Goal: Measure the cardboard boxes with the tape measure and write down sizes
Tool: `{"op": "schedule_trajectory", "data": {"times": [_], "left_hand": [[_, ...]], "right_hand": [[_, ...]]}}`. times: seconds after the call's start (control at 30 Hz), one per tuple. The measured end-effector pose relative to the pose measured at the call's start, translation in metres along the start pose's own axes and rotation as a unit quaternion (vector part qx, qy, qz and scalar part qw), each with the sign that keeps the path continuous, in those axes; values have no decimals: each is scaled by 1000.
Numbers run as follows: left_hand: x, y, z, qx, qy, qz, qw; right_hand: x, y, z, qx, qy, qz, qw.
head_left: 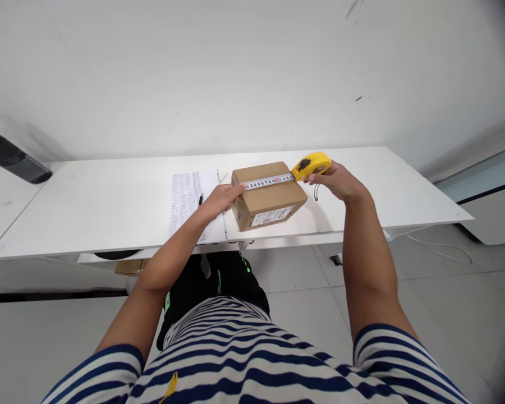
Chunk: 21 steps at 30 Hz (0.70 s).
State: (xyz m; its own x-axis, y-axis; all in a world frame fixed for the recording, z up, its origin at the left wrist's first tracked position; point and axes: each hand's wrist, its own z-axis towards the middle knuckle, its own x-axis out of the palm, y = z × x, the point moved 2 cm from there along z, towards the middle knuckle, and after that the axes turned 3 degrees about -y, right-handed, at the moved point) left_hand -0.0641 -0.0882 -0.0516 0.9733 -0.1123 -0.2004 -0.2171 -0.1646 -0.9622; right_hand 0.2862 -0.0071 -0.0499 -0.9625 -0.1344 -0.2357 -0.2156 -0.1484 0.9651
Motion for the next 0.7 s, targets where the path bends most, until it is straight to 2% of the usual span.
{"op": "schedule_trajectory", "data": {"times": [0.1,0.23,0.33,0.43,0.5,0.57,0.63,0.7], "left_hand": [[8,0,1,-1,8,-8,1000],[8,-9,-3,5,12,18,1000],[0,-15,-10,36,29,24,999],[-17,-13,-21,100,24,-9,995],[-31,-8,-31,137,12,-60,989],[-43,-4,-42,150,13,-123,981],[-50,0,-52,146,33,-153,977],[-54,1,-59,149,37,-130,980]], "right_hand": [[5,5,-5,-16,-1,8,1000],[5,11,-10,-48,-25,-12,998],[6,24,-17,-86,-45,-32,995],[15,45,-36,-143,-69,-50,986],[31,61,-56,-201,-93,-87,971],[57,75,-79,-274,-119,-151,942],[93,83,-98,-336,-125,-217,908],[135,85,-105,-389,-104,-274,874]]}}
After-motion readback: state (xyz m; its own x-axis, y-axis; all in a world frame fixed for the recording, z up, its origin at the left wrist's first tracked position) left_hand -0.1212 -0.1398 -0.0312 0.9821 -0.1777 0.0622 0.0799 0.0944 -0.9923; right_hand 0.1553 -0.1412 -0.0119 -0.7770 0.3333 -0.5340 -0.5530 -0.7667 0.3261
